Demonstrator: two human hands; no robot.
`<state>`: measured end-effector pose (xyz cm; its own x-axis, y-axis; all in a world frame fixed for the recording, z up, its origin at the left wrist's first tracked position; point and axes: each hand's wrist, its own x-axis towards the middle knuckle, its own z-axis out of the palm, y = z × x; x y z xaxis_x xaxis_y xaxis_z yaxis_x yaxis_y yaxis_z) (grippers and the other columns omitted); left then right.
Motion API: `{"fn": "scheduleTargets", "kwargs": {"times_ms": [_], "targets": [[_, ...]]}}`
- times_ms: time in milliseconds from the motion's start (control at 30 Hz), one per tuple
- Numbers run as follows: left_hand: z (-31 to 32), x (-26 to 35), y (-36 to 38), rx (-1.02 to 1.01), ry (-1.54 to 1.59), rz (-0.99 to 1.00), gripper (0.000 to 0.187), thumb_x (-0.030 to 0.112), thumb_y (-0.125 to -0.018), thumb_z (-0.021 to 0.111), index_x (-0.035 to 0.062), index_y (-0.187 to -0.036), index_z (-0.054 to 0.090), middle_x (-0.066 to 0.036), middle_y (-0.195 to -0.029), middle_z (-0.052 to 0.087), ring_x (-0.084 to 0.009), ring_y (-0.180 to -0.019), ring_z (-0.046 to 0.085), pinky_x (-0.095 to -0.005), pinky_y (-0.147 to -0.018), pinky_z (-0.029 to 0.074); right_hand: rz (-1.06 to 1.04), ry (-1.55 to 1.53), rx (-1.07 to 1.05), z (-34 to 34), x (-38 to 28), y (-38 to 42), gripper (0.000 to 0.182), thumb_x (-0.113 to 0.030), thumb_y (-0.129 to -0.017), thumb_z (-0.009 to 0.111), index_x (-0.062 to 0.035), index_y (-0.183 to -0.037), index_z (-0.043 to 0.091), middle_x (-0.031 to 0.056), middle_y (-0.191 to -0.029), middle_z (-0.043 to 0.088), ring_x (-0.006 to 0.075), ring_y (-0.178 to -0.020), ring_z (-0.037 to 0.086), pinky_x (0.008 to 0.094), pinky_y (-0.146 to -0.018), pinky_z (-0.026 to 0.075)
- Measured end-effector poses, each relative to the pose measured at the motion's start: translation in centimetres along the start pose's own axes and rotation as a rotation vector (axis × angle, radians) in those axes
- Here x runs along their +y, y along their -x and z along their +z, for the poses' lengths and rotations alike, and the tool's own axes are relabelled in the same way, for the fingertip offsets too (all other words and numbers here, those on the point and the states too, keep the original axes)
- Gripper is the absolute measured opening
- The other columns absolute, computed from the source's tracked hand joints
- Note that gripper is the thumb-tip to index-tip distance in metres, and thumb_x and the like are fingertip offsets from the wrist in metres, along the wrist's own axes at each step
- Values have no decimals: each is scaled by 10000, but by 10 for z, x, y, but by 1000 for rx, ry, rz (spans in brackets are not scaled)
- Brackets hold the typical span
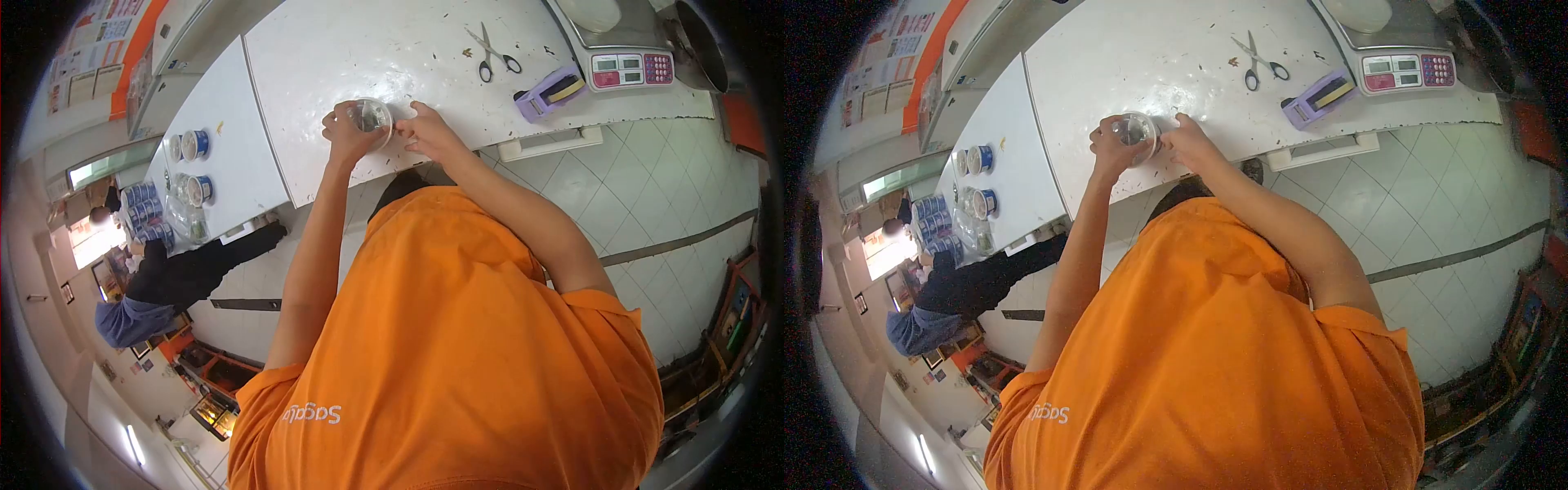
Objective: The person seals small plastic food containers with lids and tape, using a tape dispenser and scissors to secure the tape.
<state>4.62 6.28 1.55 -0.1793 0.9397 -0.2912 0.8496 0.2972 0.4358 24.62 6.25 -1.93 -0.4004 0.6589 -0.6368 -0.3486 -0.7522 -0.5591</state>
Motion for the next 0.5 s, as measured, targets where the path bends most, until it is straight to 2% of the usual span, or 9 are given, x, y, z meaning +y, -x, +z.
{"fn": "scheduleTargets", "kwargs": {"times_ms": [33, 133, 233, 333, 367, 433, 500], "targets": [[1, -3, 0, 1, -10, 13, 1070, 416, -681, 1012, 111, -1510, 409, -327, -1512, 333, -500, -1423, 313, -598, -1167, 367, 19, -15, 1, -1, -1, 2, 1016, -15, -928, 694, 22, -1710, 48, 57, -907, 581, 178, -845, 614, 642, -1035, 496], [1, -4, -1, -8, -17, 6, 1071, 424, -688, 1006, 114, -1517, 403, -329, -1519, 321, -504, -1425, 310, -601, -1160, 379, -24, -68, -19, 4, 6, 2, 1079, -21, -915, 717, 10, -1714, -7, 78, -948, 622, 192, -885, 640, 701, -1098, 435], [-3, -2, 1, -40, -2, -42, 1082, 433, -693, 1004, 112, -1528, 395, -326, -1526, 312, -513, -1427, 308, -606, -1146, 403, 41, -86, -1, -7, 19, -27, 1127, -37, -900, 743, 5, -1713, -35, 100, -1004, 683, 214, -953, 675, 718, -1087, 433], [-3, -3, -4, -40, -32, -32, 1101, 449, -698, 1000, 111, -1542, 379, -318, -1543, 292, -526, -1426, 311, -611, -1130, 430, 82, -109, -25, -14, 9, -6, 1036, -67, -894, 765, -7, -1712, 131, 133, -1118, 727, 229, -1020, 701, 614, -1035, 521], [-2, -5, -3, -38, -51, -22, 1107, 455, -701, 998, 111, -1548, 373, -315, -1550, 283, -531, -1425, 314, -613, -1124, 439, 11, -9, 22, -17, 2, 7, 942, -58, -904, 751, -12, -1683, 222, 135, -1137, 728, 225, -1026, 705, 560, -1015, 539], [0, -3, 4, -14, -76, -70, 1077, 522, -743, 954, 49, -1525, 385, -332, -1517, 328, -534, -1404, 355, -601, -1108, 460, -124, 196, 116, -24, -18, 41, 770, -40, -924, 723, -22, -1624, 403, 141, -1177, 731, 216, -1040, 713, 454, -975, 575], [2, -7, 12, -2, -102, -97, 1060, 584, -770, 913, -12, -1480, 399, -364, -1450, 384, -544, -1335, 436, -596, -1075, 486, -638, 276, 194, -63, -13, 56, 517, 76, -908, 611, -30, -1414, 621, 131, -1150, 726, 227, -980, 697, 336, -841, 562]]}}
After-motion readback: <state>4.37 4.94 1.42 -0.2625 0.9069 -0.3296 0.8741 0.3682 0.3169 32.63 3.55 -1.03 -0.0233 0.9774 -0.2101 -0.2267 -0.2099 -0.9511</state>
